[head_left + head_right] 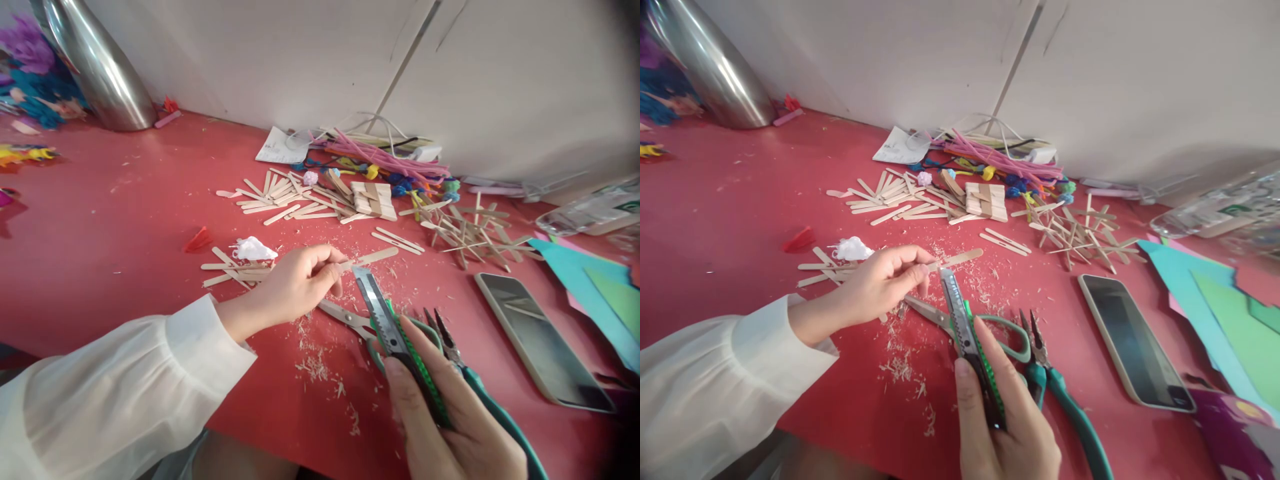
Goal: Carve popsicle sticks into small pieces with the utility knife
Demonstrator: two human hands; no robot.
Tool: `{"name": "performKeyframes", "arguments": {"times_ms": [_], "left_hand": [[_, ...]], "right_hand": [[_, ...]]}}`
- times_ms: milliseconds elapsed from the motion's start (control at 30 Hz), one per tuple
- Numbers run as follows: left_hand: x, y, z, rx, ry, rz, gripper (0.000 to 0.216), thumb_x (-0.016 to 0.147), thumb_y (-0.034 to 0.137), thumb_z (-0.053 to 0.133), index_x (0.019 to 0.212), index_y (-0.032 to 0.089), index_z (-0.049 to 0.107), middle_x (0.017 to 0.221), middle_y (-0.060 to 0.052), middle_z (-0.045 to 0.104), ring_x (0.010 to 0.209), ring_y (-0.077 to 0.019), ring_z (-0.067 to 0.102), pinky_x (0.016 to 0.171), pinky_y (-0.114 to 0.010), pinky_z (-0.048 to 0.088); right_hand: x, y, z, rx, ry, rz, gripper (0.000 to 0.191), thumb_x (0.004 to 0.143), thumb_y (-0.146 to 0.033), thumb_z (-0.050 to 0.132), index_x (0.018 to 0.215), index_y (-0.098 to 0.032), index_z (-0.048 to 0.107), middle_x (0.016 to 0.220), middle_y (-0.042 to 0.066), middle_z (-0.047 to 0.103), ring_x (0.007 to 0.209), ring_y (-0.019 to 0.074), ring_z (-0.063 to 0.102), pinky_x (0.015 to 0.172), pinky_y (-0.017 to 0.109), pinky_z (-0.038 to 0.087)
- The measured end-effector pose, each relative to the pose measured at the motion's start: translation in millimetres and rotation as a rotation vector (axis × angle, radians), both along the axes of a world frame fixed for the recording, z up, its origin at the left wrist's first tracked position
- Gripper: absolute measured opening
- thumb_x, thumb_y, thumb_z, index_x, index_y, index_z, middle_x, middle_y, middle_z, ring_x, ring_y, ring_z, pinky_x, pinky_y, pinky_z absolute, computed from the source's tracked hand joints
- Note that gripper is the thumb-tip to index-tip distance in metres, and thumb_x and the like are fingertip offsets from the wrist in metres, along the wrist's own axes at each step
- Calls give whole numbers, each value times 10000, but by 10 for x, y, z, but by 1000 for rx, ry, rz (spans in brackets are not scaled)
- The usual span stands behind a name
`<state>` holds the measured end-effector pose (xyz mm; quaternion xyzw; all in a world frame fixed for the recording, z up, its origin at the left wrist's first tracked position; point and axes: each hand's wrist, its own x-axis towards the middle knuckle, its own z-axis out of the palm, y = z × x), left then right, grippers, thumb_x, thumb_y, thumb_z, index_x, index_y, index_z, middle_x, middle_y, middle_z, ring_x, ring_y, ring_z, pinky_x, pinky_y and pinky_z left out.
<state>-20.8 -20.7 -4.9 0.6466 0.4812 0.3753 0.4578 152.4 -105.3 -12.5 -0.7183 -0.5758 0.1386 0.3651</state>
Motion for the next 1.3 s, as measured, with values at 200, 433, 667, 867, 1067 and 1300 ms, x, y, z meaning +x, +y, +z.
{"name": "performKeyframes", "arguments": {"times_ms": [200,433,667,867,1067,1300], "left_hand": [[2,-24,31,55,33,22,125,860,204,432,768,165,507,623,30,560,498,-57,464,477,-168,368],[-3,-11,25,73,45,53,141,859,221,436,746,168,501,624,20,553,526,-72,490,493,-183,381],[-7,-8,52,33,-30,46,139,849,213,457,741,158,526,608,30,553,513,-69,479,492,-182,384],[-20,12,61,-27,-79,88,187,818,243,536,915,152,668,595,32,536,496,-66,419,460,-187,333],[-18,-3,58,-37,-130,127,271,820,296,547,1010,150,673,537,38,486,475,-76,377,446,-204,310],[-8,17,64,4,-117,180,198,809,232,573,962,145,662,787,-22,667,630,-93,546,555,-199,420]], "right_hand": [[-27,35,-23,158,-85,76,353,819,-397,524,1087,-207,653,996,17,714,880,201,678,706,269,536],[-28,35,-5,205,-84,114,305,823,-354,537,1070,-219,654,984,-1,717,876,189,681,713,267,536],[-113,-5,25,200,141,-140,351,759,-421,608,1048,-233,676,925,29,720,849,239,671,823,397,495],[-158,-32,55,144,199,-204,399,710,-479,627,1031,-251,686,894,27,717,827,248,662,818,416,486],[-148,-11,80,96,188,-194,385,731,-472,604,1027,-239,683,905,13,722,923,264,655,847,398,494],[-99,-4,44,135,107,-45,311,778,-396,577,1017,-222,676,969,-2,718,860,214,680,750,316,537]]}}
